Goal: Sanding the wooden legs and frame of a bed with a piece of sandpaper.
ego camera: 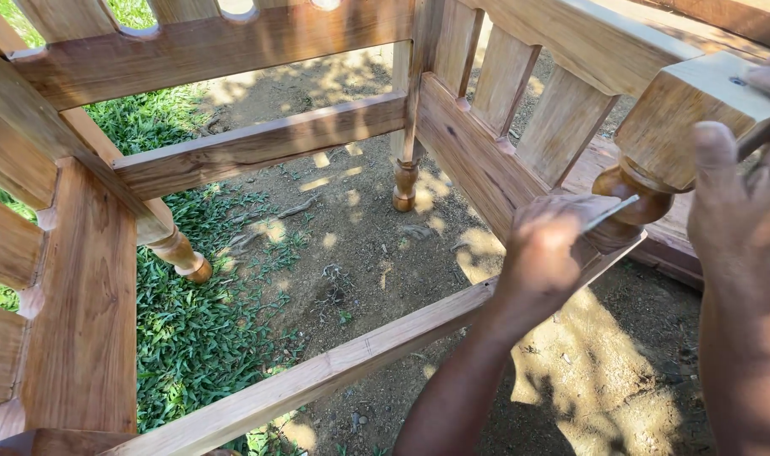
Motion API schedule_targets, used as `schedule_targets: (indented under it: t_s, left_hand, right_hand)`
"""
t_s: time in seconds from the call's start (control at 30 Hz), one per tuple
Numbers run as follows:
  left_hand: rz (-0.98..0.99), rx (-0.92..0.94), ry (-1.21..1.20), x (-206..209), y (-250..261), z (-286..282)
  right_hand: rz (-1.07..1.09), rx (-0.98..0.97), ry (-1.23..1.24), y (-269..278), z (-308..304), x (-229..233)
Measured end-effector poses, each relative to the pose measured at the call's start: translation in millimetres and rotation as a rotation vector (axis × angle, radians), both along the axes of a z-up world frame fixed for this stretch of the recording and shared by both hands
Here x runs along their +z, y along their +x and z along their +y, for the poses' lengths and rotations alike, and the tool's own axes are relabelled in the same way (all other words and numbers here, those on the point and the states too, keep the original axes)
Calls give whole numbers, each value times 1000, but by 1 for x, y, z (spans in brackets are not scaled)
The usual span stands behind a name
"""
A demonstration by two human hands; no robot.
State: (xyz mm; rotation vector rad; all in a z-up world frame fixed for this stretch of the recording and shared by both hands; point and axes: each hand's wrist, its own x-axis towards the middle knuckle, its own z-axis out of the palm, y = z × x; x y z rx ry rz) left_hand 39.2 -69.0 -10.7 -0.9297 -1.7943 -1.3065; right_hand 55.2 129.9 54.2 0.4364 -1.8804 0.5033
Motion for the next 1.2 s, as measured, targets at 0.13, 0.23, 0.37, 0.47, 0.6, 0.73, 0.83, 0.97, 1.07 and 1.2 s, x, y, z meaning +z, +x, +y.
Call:
schedule_targets:
  t_s: [0.13, 0.23, 0.37, 0.47, 0.6, 0.73, 0.83, 0.97, 1.07, 1.2]
  left_hand:
    - [-449, -429, 87, 13, -4, -26]
    - [-632, -653, 113, 1, -12, -21]
    - [-696, -965, 174, -9, -9, -12]
    - [-704, -986, 208, -2, -10, -16]
    - [-568, -756, 247, -7, -24, -5]
    - [-436, -461, 244, -14, -24, 3]
    - [-479, -370, 270, -14, -21, -2]
    - [-693, -402, 317, 7, -12, -26]
    - [-656, -394, 340, 26, 4, -52]
    - [-631, -401, 299, 41, 13, -64]
  right_hand:
    - [-108, 27, -144, 51, -18, -16]
    - [-59, -136, 79, 84, -48, -15]
    - [-236, -287, 105, 94, -36, -54]
    - [-450, -244, -168, 96, -19, -74]
    - [-500, -289, -221, 92, -21, -73]
    - [-485, -263, -174, 87, -11, -85]
    - [-473, -236, -159, 86, -16, -81]
    - [-447, -240, -115, 76, -32, -66]
    - [-376, -225, -51, 59, -52, -57]
    - [-335, -187, -1, 43, -74, -47]
